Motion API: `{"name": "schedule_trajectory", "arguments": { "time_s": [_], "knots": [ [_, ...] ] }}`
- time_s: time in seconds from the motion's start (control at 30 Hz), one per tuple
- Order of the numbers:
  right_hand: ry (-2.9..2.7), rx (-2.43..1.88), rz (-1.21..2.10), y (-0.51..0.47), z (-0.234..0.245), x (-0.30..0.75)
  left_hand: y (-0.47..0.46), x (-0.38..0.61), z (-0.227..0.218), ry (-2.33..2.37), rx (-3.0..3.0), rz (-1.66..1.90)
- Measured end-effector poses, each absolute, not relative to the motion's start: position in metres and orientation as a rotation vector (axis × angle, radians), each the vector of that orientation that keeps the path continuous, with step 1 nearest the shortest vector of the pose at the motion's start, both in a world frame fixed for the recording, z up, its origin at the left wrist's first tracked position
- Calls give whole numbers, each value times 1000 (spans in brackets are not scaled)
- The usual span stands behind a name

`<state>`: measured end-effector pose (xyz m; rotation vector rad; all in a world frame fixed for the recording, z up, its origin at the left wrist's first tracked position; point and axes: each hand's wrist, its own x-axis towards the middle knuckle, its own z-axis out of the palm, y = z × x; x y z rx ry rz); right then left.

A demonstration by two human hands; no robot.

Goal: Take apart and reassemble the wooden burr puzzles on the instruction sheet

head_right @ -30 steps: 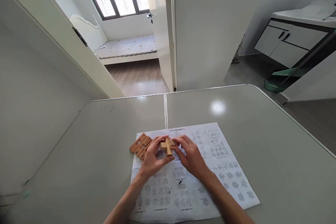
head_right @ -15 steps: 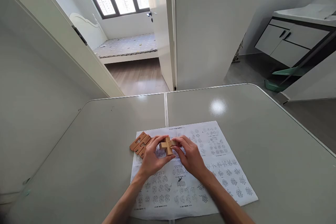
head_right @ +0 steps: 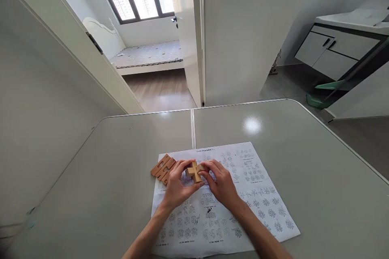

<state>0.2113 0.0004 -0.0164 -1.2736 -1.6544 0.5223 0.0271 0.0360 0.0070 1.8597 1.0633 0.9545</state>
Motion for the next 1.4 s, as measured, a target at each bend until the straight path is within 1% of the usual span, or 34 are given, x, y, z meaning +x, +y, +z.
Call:
{"name": "schedule_trajectory", "arguments": {
  "time_s": [0.27,0.43,0.73,1.03,1.4],
  "knots": [
    [-1663,-1249,571,2,-17,215,39,28,6,1024,1741,914],
    [-1588,-1207,656,7,-15,214,38,30,0,966,1584,971],
    [-1558,-1121,775,4,-10,213,39,30,-3,840,1414,929],
    [-1597,-1167,591,-2,-10,212,40,26,-1,820,1382,832],
    [-1590,-1183,591,-4,-8,207,44,22,-5,801,1440,814]
  ]
}}
